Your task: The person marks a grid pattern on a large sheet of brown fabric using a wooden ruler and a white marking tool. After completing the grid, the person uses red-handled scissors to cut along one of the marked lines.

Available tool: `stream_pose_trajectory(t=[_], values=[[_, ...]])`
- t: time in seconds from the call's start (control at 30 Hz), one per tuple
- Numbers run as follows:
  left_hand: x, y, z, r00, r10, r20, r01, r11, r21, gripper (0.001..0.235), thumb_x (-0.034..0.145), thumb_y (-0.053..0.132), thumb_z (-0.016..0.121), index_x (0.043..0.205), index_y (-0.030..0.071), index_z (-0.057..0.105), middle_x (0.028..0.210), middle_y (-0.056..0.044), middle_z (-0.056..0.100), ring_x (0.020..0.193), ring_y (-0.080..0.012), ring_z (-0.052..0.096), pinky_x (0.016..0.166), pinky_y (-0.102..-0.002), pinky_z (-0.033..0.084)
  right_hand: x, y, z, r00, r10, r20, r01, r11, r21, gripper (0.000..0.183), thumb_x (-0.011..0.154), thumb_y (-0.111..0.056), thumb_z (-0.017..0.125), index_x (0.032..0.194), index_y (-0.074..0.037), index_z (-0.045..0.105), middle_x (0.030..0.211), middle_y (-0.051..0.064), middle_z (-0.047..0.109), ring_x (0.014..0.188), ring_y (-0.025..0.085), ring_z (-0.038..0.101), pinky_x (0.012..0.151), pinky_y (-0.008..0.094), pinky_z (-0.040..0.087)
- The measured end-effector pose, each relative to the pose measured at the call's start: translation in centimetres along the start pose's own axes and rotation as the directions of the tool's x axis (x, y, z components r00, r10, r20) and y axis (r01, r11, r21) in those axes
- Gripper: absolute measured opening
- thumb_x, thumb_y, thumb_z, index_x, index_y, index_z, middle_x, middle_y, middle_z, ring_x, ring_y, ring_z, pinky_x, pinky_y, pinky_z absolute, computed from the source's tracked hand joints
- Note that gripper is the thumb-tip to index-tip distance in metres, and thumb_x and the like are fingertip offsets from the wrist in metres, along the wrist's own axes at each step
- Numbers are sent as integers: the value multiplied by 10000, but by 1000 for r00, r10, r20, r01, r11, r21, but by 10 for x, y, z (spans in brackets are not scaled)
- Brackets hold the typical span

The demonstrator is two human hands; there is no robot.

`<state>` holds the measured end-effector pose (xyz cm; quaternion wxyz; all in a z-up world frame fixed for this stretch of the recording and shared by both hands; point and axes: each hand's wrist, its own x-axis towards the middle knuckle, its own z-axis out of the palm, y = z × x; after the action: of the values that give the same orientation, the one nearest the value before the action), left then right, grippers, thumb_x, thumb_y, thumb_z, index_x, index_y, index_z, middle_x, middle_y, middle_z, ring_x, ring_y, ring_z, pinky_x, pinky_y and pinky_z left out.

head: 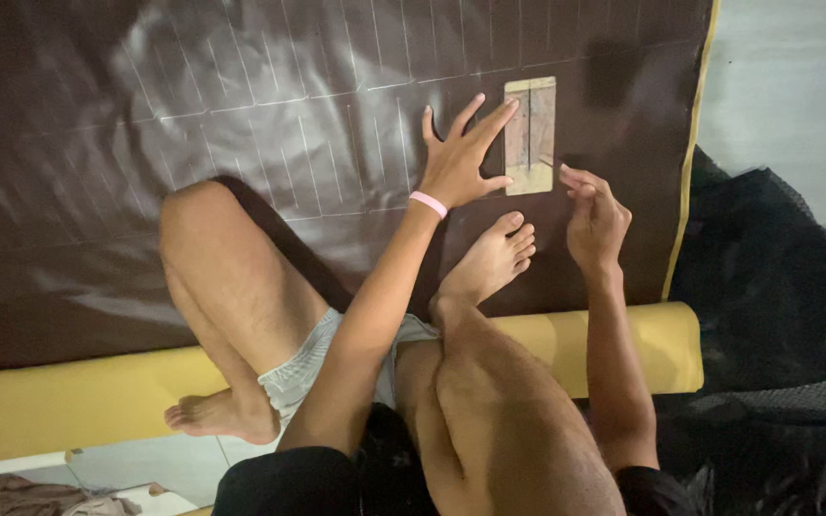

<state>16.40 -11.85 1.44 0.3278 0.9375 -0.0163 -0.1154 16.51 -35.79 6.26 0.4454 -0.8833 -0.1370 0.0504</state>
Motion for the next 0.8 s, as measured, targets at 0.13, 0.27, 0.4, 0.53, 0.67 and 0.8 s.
stream_pose_trajectory(t=[0.13, 0.27, 0.4, 0.53, 0.67, 0.8], values=[[-2, 0, 0, 1000, -7, 7, 7, 1000, -21, 1173, 665, 565, 894, 1592, 331, 213, 1625, 126, 359, 1541, -195, 242, 1171, -785, -39, -3, 0, -2, 997, 79, -18, -78, 995, 56, 269, 1174, -141, 445, 1218, 24, 653, 1203, 127, 753, 1133, 243, 742, 901, 343, 615], [0, 1, 0, 1000, -1, -8, 1, 999, -40, 1179, 644, 557, 903, 1586, 336, 229, 1634, 127, 342, 1537, -195, 243, 1176, -781, -42, 1, 1, -3, 997, 72, -16, -72, 997, 29, 287, 1175, -154, 432, 1210, 19, 659, 1198, 123, 755, 1131, 244, 743, 894, 339, 625], [-2, 0, 0, 1000, 2, 2, -2, 1000, -17, 1160, 649, 549, 906, 1582, 351, 247, 1641, 128, 332, 1539, -191, 241, 1171, -781, -41, 4, 2, -1, 999, 49, -15, -48, 999, 22, 279, 1176, -143, 421, 1211, 26, 641, 1217, 117, 753, 1145, 242, 740, 897, 333, 622], [0, 2, -1, 1000, -12, 22, 13, 1000, -23, 1161, 644, 538, 911, 1580, 364, 247, 1641, 137, 322, 1545, -191, 233, 1170, -785, -42, 4, 4, -2, 996, 91, -21, -90, 994, 61, 279, 1175, -138, 427, 1213, 25, 650, 1204, 127, 751, 1136, 251, 745, 897, 338, 625], [0, 2, -2, 999, -19, 45, 20, 1000, -6, 1120, 649, 526, 903, 1571, 395, 281, 1647, 145, 309, 1545, -184, 227, 1174, -789, -41, 5, 6, 1, 996, 90, -27, -89, 994, 58, 280, 1174, -133, 429, 1221, 21, 658, 1195, 132, 757, 1125, 255, 749, 895, 341, 623], [-2, 0, 1, 999, 10, 33, -10, 1000, 9, 977, 679, 548, 888, 1510, 424, 390, 1643, 142, 305, 1546, -189, 209, 1159, -799, -37, 6, 12, 2, 994, 104, -30, -104, 995, 7, 282, 1173, -111, 412, 1237, 4, 661, 1200, 123, 756, 1124, 240, 748, 889, 327, 630]])
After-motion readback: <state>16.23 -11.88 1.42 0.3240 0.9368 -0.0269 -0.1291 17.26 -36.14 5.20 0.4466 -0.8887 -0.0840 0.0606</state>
